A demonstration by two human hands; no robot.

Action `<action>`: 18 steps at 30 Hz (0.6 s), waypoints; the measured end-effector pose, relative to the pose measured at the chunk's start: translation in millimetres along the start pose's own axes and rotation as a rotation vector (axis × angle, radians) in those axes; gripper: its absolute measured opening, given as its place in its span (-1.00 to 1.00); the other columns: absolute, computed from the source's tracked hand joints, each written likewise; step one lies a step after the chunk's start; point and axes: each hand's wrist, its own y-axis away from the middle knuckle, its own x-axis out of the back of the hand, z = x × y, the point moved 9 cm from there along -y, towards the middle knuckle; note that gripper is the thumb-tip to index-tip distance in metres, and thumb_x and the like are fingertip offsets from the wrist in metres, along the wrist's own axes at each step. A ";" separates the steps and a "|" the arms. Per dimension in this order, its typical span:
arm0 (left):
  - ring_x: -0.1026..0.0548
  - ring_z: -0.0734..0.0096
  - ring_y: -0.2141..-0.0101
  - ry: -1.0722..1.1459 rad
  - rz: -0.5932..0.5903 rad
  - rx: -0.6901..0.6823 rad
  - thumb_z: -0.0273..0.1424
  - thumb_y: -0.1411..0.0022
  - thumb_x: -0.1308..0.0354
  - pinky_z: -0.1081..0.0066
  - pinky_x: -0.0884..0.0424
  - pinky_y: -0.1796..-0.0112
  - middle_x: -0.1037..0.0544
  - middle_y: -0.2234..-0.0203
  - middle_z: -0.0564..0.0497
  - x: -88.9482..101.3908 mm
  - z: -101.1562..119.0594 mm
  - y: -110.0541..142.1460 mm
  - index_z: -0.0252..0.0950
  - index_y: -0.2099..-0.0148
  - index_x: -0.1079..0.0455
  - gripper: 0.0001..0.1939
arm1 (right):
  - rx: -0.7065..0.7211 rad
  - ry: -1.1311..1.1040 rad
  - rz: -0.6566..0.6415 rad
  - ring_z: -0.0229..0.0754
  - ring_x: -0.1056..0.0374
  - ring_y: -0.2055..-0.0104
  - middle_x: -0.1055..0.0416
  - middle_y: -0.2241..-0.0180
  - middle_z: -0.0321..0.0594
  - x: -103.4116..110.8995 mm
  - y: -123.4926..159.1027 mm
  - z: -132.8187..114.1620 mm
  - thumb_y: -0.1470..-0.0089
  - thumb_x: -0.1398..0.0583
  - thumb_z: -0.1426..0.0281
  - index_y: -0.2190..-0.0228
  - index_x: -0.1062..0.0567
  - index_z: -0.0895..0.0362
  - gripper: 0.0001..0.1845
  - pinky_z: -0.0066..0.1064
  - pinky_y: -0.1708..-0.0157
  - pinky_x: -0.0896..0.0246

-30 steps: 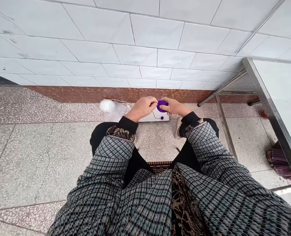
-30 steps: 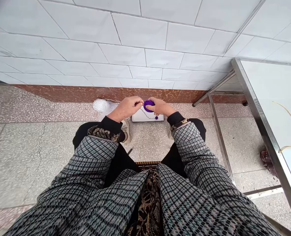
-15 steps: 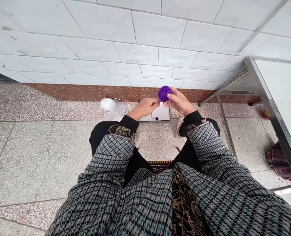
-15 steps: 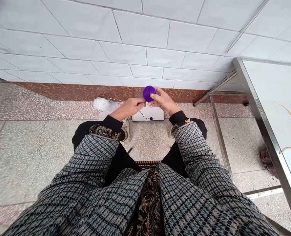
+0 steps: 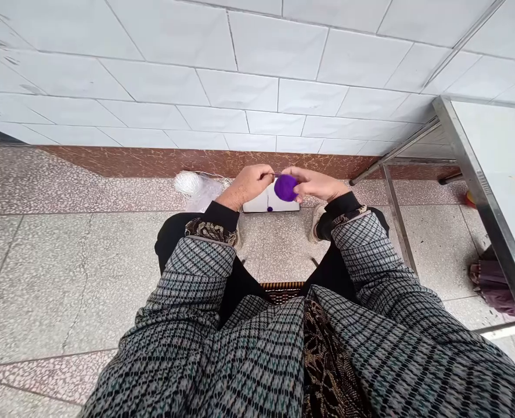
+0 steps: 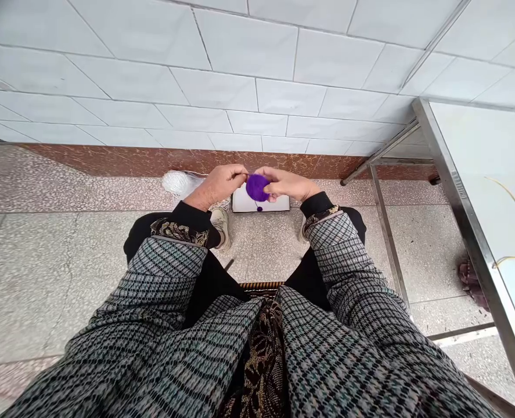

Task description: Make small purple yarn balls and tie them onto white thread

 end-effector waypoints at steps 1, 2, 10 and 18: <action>-0.45 0.33 0.34 0.000 0.011 0.011 -0.43 -0.32 -0.08 0.34 -0.34 0.22 -0.51 0.47 0.03 0.8 -1.7 -0.4 -0.25 0.39 -0.40 -0.80 | 0.078 -0.073 0.039 -0.31 -0.40 0.39 -0.46 0.23 -0.27 4.4 2.2 -9.5 -0.01 -0.47 0.28 -0.04 -0.38 0.10 -0.37 -0.44 0.40 -0.37; -0.44 0.33 0.35 0.005 0.012 0.015 -0.41 -0.32 -0.08 0.35 -0.33 0.25 -0.48 0.50 0.05 0.2 -2.0 -0.5 -0.24 0.39 -0.38 -0.80 | 0.142 -0.128 0.115 -0.30 -0.39 0.38 -0.44 0.23 -0.28 12.5 4.2 -16.7 -0.01 -0.49 0.17 -0.06 -0.37 0.09 -0.32 -0.43 0.40 -0.37; -0.40 0.43 0.44 0.089 -0.307 -0.099 -0.39 -0.29 -0.10 0.38 -0.32 0.29 -0.51 0.49 0.07 -38.7 25.0 11.1 -0.25 0.36 -0.47 -0.82 | 0.156 -0.115 0.630 -0.29 -0.42 0.37 -0.42 0.25 -0.32 59.9 1.8 -3.5 -0.18 -0.42 0.10 0.04 -0.24 -0.01 -0.44 -0.43 0.36 -0.43; -0.42 0.40 0.41 0.048 -0.127 -0.051 -0.40 -0.26 -0.09 0.37 -0.33 0.27 -0.53 0.49 0.04 -16.3 12.6 6.3 -0.27 0.39 -0.46 -0.81 | -0.295 0.430 0.117 -0.24 -0.40 0.49 -0.46 0.42 -0.32 12.6 -2.1 29.6 0.03 -0.40 0.61 0.16 -0.39 0.09 -0.56 -0.43 0.53 -0.29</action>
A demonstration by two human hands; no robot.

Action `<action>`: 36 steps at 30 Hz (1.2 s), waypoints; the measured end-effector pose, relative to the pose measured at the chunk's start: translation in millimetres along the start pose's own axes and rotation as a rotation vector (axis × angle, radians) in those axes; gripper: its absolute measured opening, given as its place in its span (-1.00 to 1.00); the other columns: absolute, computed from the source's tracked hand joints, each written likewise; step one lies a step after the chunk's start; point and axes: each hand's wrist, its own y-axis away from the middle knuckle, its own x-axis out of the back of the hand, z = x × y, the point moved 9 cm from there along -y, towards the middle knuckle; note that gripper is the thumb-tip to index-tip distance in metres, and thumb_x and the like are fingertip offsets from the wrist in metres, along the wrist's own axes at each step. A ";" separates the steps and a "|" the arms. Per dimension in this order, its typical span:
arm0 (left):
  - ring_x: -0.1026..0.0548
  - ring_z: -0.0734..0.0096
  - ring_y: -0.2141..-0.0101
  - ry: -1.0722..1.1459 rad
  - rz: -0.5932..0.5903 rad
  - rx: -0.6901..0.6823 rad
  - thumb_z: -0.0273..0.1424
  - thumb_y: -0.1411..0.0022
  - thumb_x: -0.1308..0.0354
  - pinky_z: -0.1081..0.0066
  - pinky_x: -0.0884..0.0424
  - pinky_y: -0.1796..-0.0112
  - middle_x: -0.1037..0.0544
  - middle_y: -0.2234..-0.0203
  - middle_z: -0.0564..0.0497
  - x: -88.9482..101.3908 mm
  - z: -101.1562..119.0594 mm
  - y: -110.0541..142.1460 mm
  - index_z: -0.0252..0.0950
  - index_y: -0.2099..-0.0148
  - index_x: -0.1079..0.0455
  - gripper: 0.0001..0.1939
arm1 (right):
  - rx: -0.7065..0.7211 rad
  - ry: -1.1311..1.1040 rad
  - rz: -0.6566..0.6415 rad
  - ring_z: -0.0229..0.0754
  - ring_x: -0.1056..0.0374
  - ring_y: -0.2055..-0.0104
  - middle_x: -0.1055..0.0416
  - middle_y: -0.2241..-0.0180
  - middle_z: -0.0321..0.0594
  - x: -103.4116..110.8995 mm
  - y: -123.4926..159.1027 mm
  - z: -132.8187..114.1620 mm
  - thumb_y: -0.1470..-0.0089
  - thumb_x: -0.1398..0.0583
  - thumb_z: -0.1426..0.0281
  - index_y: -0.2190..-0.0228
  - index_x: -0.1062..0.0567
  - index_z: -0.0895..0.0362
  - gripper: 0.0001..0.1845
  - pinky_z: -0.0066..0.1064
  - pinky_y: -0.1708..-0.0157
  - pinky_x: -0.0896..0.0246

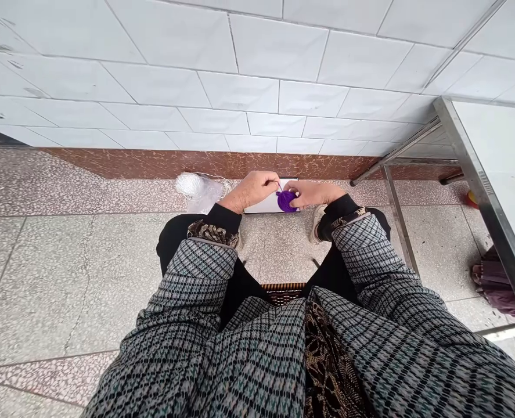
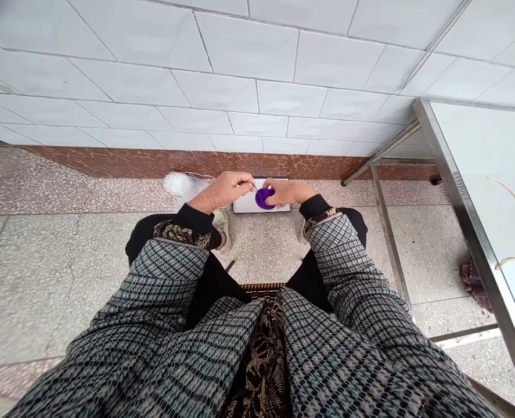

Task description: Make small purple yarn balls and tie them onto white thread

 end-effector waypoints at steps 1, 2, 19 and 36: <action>-0.43 0.39 0.40 -0.011 0.023 0.011 -0.41 -0.25 -0.09 0.37 -0.33 0.26 -0.54 0.49 0.03 3.1 -3.4 -0.8 -0.26 0.40 -0.45 -0.82 | 0.021 -0.006 -0.084 -0.24 -0.42 0.47 -0.48 0.40 -0.31 -6.8 4.5 -3.5 0.03 -0.40 0.61 0.15 -0.42 0.10 -0.57 -0.44 0.51 -0.31; -0.44 0.38 0.39 -0.021 0.046 0.022 -0.42 -0.24 -0.08 0.37 -0.33 0.26 -0.54 0.49 0.03 5.8 -6.7 -1.7 -0.26 0.40 -0.45 -0.82 | 0.065 -0.048 -0.142 -0.26 -0.43 0.45 -0.51 0.35 -0.30 -10.6 8.7 -8.8 0.03 -0.40 0.59 0.14 -0.43 0.10 -0.57 -0.44 0.49 -0.35; -0.41 0.41 0.43 0.069 -0.168 -0.057 -0.37 -0.25 -0.11 0.36 -0.34 0.25 -0.52 0.49 0.05 -23.4 15.9 1.7 -0.26 0.39 -0.47 -0.81 | 0.082 -0.349 0.507 -0.36 -0.33 0.54 -0.44 0.36 -0.39 48.8 -7.1 8.6 -0.14 -0.41 0.49 0.15 -0.27 0.04 -0.56 -0.48 0.52 -0.31; -0.35 0.44 0.45 0.075 -0.044 -0.037 -0.40 -0.26 -0.08 0.40 -0.27 0.31 -0.40 0.56 0.11 -9.0 6.2 -1.0 -0.26 0.42 -0.37 -0.82 | 0.589 -0.833 0.325 -0.27 -0.42 0.39 -0.47 0.28 -0.30 68.9 19.3 -22.2 -0.04 -0.51 -0.11 -0.08 -0.38 0.01 -0.22 -0.43 0.43 -0.44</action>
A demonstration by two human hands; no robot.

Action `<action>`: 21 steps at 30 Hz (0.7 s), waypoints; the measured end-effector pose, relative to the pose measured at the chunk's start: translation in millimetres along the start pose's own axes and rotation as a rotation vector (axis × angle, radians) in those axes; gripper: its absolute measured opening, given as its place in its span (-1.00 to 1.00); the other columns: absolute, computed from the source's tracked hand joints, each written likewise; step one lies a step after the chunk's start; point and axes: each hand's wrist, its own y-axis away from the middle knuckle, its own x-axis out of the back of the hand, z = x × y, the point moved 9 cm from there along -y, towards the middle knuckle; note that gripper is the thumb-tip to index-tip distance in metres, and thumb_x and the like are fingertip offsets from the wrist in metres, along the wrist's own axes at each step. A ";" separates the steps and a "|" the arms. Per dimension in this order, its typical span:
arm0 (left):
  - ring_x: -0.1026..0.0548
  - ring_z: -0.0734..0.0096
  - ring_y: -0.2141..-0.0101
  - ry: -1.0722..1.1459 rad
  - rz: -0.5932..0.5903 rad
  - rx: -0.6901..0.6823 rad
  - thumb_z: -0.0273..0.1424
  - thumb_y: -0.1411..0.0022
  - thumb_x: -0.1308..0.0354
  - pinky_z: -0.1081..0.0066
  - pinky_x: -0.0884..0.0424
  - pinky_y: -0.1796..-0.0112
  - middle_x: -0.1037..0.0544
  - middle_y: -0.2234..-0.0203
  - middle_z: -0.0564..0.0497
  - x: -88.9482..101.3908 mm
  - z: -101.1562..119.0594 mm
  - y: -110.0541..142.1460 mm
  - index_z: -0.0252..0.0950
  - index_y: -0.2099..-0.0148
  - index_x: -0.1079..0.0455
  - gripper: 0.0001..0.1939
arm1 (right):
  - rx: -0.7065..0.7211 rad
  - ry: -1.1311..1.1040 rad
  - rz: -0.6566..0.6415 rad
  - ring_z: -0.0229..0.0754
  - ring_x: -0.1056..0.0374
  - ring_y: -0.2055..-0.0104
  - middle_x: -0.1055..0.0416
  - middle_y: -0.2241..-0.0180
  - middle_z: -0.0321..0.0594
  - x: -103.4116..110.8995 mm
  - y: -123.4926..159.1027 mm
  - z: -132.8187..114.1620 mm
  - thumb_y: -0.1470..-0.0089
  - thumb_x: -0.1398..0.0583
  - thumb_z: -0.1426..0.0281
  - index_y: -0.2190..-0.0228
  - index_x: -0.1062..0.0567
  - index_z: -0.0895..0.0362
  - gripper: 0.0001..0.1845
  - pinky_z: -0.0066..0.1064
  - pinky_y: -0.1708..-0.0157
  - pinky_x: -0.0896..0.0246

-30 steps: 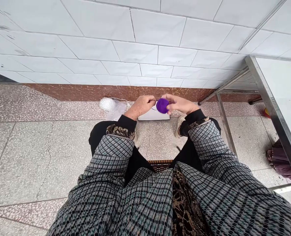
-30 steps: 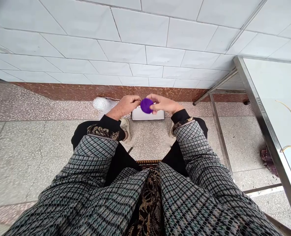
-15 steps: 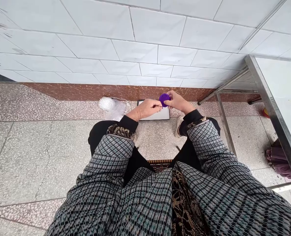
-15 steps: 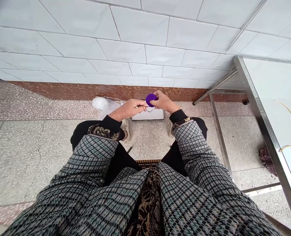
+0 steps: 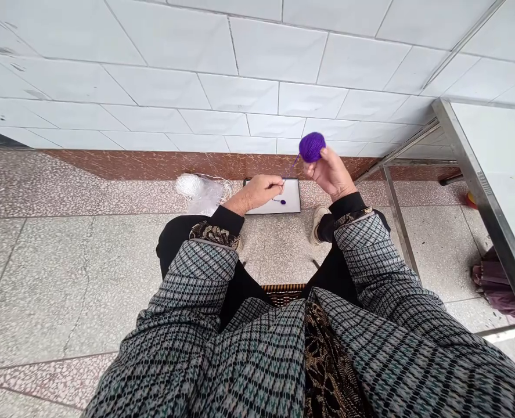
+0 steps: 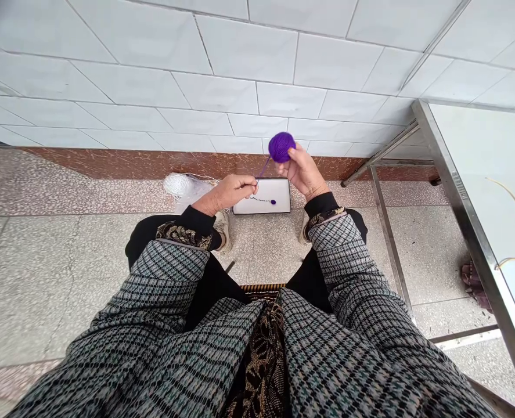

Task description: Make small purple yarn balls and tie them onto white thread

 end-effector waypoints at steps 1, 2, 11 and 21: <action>-0.34 0.45 0.46 0.010 -0.051 -0.013 -0.40 -0.25 -0.08 0.41 -0.27 0.32 -0.41 0.55 0.11 -7.8 2.5 0.0 -0.26 0.41 -0.37 -0.82 | 0.017 -0.007 0.054 -0.26 -0.43 0.38 -0.46 0.29 -0.31 6.1 -1.9 1.4 -0.08 -0.50 -0.12 -0.06 -0.37 0.00 -0.25 -0.43 0.42 -0.45; -0.34 0.46 0.47 0.014 -0.097 -0.025 -0.40 -0.24 -0.08 0.41 -0.26 0.32 -0.41 0.55 0.11 -14.9 4.6 0.0 -0.26 0.42 -0.37 -0.83 | 0.014 0.008 0.097 -0.26 -0.44 0.37 -0.46 0.29 -0.32 10.2 -3.3 4.7 -0.10 -0.49 -0.09 -0.03 -0.35 -0.01 -0.29 -0.43 0.41 -0.46; -0.36 0.45 0.45 0.009 -0.140 -0.069 -0.38 -0.22 -0.09 0.40 -0.27 0.31 -0.48 0.52 0.07 -18.7 12.4 2.8 -0.28 0.42 -0.42 -0.82 | -0.323 0.581 0.174 -0.36 -0.32 0.54 -0.41 0.40 -0.41 6.9 -0.1 42.9 -0.14 -0.40 0.53 0.18 -0.26 0.04 -0.57 -0.50 0.52 -0.30; -0.38 0.41 0.43 -0.048 0.063 0.043 -0.44 -0.25 -0.09 0.39 -0.25 0.31 -0.44 0.56 0.09 13.6 -5.5 1.4 -0.25 0.46 -0.34 -0.80 | -0.275 0.297 -0.489 -0.28 -0.43 0.32 -0.48 0.16 -0.22 -49.3 25.0 21.9 0.01 -0.53 0.23 -0.01 -0.43 0.11 -0.36 -0.41 0.36 -0.41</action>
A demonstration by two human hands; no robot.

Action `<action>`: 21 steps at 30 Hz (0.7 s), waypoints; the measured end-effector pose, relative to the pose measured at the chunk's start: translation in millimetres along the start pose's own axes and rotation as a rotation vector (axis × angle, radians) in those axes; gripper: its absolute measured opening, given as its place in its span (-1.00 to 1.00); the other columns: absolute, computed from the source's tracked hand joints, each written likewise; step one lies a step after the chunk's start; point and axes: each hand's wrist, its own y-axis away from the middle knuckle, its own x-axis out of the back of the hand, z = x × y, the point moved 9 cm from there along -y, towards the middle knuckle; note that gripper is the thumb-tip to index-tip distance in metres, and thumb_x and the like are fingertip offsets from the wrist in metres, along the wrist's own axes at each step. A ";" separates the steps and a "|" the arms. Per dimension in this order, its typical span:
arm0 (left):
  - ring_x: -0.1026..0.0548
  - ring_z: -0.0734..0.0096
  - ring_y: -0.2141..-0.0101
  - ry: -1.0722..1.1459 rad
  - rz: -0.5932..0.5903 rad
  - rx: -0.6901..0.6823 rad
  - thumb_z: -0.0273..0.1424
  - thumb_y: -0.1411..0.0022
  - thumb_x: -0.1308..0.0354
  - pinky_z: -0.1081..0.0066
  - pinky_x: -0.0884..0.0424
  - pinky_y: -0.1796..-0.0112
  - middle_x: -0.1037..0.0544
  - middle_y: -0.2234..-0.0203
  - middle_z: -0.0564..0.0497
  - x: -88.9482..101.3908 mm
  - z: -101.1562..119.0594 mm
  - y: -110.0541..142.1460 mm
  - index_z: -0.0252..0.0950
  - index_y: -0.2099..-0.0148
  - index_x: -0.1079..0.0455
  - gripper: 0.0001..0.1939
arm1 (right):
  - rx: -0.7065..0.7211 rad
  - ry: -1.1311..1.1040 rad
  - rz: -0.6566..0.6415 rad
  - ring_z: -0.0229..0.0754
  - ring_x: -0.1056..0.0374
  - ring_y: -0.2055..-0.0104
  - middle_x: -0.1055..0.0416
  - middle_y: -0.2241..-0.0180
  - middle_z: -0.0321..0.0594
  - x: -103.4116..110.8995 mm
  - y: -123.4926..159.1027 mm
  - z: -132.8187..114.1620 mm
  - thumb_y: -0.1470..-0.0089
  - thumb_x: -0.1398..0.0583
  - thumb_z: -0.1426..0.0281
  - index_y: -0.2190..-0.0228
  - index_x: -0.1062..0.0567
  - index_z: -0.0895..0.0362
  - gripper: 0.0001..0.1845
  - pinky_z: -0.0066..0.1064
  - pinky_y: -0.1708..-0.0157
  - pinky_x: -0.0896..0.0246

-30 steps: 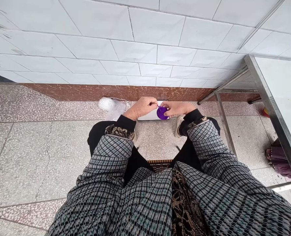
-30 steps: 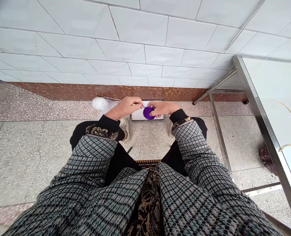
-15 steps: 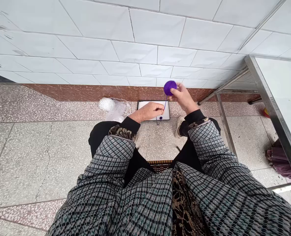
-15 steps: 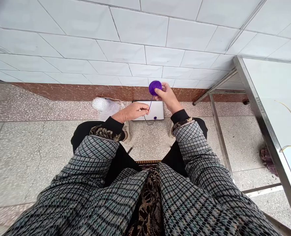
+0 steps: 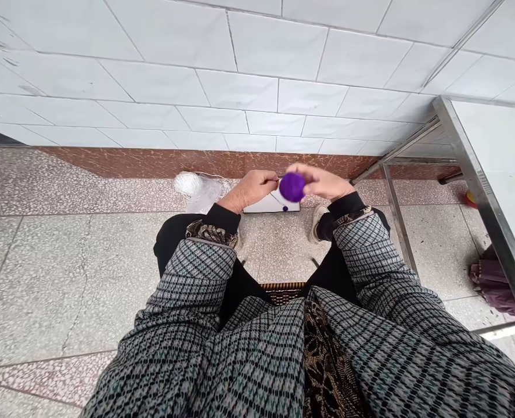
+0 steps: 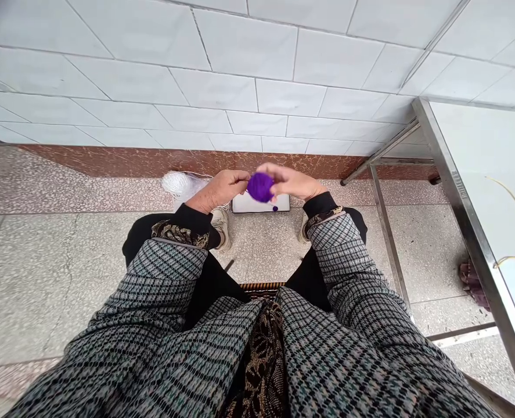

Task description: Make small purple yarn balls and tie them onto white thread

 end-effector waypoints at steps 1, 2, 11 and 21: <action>-0.36 0.42 0.44 0.006 0.002 0.006 -0.44 -0.26 -0.09 0.38 -0.24 0.32 -0.40 0.57 0.10 -0.9 0.0 -0.4 -0.25 0.47 -0.31 -0.78 | 0.074 -0.062 0.108 -0.27 -0.42 0.32 -0.47 0.16 -0.22 11.4 0.8 -7.1 -0.02 -0.53 0.11 -0.05 -0.41 0.10 -0.30 -0.40 0.36 -0.41; -0.35 0.43 0.45 0.015 -0.005 0.003 -0.44 -0.27 -0.08 0.38 -0.23 0.32 -0.39 0.58 0.11 -3.0 1.4 -0.5 -0.25 0.47 -0.29 -0.77 | 0.122 -0.102 0.234 -0.27 -0.41 0.33 -0.45 0.18 -0.23 24.2 2.5 -10.9 -0.04 -0.51 0.01 -0.08 -0.39 0.07 -0.26 -0.40 0.37 -0.40; -0.33 0.46 0.47 0.046 -0.237 -0.080 -0.41 -0.25 -0.08 0.40 -0.24 0.33 -0.41 0.55 0.11 -35.7 19.7 3.5 -0.26 0.42 -0.37 -0.82 | -0.012 -0.107 0.671 -0.29 -0.45 0.38 -0.47 0.28 -0.29 54.1 1.4 11.2 -0.26 -0.40 0.16 0.05 -0.30 0.03 -0.55 -0.43 0.37 -0.45; -0.41 0.41 0.40 -0.022 -0.086 -0.070 -0.37 -0.23 -0.10 0.37 -0.27 0.28 -0.51 0.48 0.05 -12.1 9.6 3.4 -0.28 0.40 -0.43 -0.82 | -0.380 0.333 -0.035 -0.30 -0.42 0.39 -0.49 0.28 -0.31 -1.3 1.5 39.8 0.01 -0.42 0.57 0.12 -0.43 0.11 -0.56 -0.48 0.44 -0.37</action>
